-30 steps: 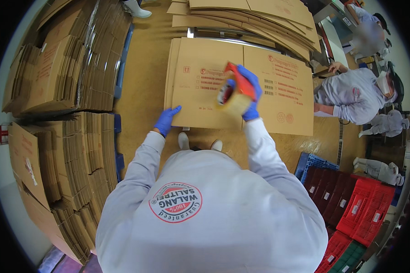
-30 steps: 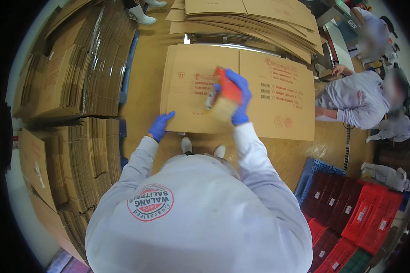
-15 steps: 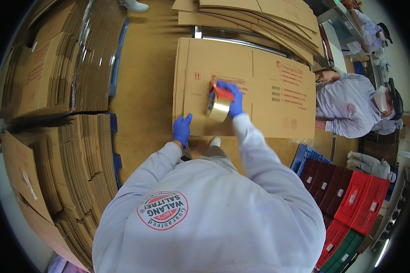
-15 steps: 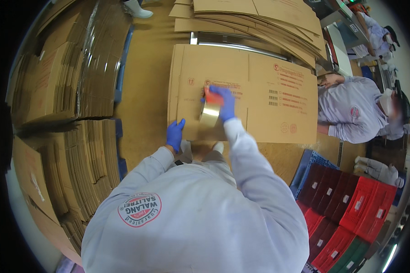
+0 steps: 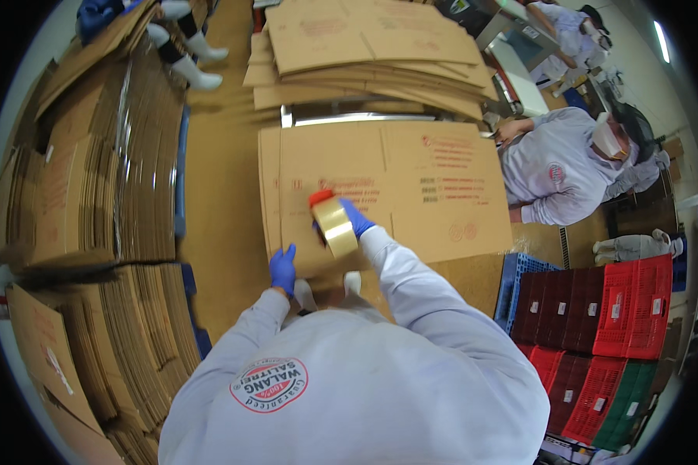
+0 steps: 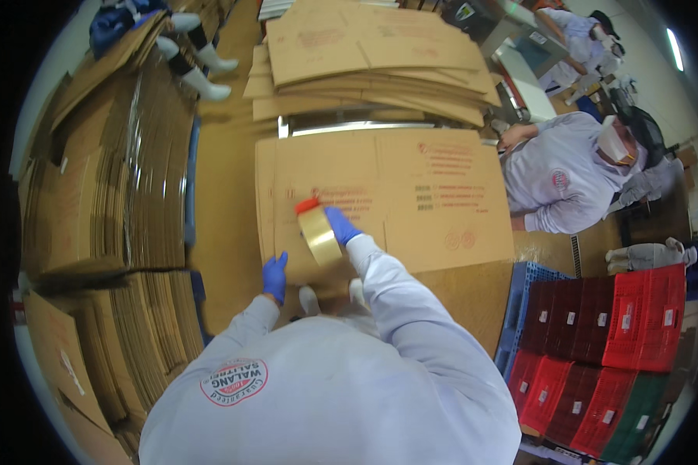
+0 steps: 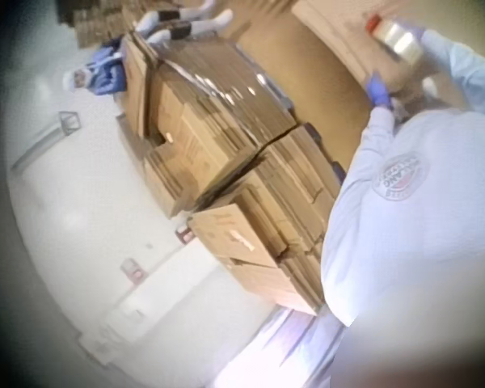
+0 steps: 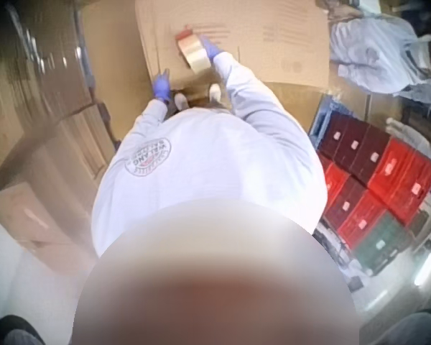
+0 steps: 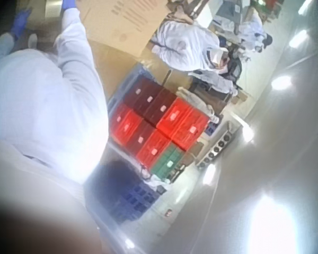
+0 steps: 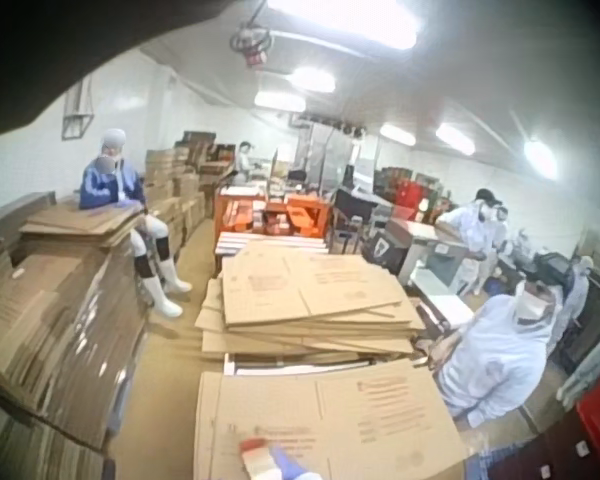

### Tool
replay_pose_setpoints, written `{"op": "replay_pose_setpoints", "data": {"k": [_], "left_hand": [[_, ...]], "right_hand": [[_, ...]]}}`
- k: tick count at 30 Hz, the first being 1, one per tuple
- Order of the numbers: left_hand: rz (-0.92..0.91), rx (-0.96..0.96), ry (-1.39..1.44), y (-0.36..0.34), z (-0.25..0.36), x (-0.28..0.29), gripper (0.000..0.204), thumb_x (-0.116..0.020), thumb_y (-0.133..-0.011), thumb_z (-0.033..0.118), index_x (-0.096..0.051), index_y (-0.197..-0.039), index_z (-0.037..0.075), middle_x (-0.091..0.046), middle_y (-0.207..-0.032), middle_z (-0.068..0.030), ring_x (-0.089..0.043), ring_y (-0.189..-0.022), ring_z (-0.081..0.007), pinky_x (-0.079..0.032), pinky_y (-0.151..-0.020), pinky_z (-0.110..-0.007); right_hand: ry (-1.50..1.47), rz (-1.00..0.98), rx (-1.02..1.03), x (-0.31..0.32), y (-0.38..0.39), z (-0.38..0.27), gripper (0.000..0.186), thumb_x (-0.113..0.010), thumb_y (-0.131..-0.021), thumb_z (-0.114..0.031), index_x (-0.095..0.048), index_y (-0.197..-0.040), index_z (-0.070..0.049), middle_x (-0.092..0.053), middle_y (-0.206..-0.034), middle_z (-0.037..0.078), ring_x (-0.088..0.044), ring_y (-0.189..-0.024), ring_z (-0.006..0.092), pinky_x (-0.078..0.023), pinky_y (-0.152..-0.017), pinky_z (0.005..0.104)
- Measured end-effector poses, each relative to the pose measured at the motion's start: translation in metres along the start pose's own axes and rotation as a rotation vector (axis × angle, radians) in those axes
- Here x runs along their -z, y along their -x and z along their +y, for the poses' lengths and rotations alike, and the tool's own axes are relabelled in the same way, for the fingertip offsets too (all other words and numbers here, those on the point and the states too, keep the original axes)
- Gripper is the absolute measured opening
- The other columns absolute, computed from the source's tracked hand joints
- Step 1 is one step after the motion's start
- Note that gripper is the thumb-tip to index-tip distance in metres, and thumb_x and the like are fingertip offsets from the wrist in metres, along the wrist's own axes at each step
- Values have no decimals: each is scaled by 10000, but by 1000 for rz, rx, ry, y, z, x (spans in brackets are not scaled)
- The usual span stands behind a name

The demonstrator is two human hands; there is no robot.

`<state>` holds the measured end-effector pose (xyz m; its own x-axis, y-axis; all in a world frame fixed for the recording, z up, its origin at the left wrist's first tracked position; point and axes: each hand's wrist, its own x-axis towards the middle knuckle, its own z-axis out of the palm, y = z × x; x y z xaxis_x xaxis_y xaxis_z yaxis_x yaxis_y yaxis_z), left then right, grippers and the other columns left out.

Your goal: The person tapes cardboard boxes on a conveyor using a handheld tape dispenser. They repeatedly pull tape, apply it to box seams, and move the sealed boxes along the line. Other workers in protective gear assist nearby.

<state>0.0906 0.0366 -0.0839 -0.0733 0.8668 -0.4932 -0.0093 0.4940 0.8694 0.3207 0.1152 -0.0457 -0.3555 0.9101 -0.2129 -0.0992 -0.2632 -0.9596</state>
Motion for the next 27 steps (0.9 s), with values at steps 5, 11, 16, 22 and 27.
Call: {"op": "replay_pose_setpoints", "data": {"k": [5,11,16,22,27], "left_hand": [[-133,73,169,18,44,5,315,-599,-929,247,-624,-1079,-29,-657,-979,-95,-613,-823,-165,-498,-722,-334],[18,-290,-76,123,139,18,344,-559,-954,259,-575,-1126,-39,-601,-1077,-94,-534,-998,-177,-430,-895,-325],[-42,-503,257,150,233,43,400,-495,-985,306,-525,-1225,-13,-594,-1168,-100,-571,-1049,-201,-462,-918,-352],[-157,-509,321,16,353,-12,515,-494,-978,358,-466,-1344,-4,-536,-1330,-128,-540,-1192,-250,-429,-1007,-387],[-170,-278,299,-158,423,-80,452,-616,-914,326,-535,-1277,70,-590,-1269,-112,-565,-1152,-244,-462,-949,-400]], "right_hand": [[-130,-128,-155,-35,35,-42,164,-587,-905,-193,-642,-902,-39,-676,-810,102,-670,-681,226,-537,-556,352],[345,59,687,-7,199,-151,133,-625,-840,-175,-658,-879,-53,-660,-759,108,-654,-658,226,-521,-582,347],[399,705,495,67,296,-174,81,-662,-744,-74,-649,-823,-86,-651,-750,92,-645,-705,261,-502,-625,369],[626,1180,474,144,350,-109,177,-732,-718,-110,-686,-889,-123,-670,-881,73,-633,-824,273,-491,-758,359],[727,1250,516,148,368,-67,312,-732,-720,-70,-673,-1024,-103,-670,-996,79,-639,-907,242,-484,-852,342]]}}
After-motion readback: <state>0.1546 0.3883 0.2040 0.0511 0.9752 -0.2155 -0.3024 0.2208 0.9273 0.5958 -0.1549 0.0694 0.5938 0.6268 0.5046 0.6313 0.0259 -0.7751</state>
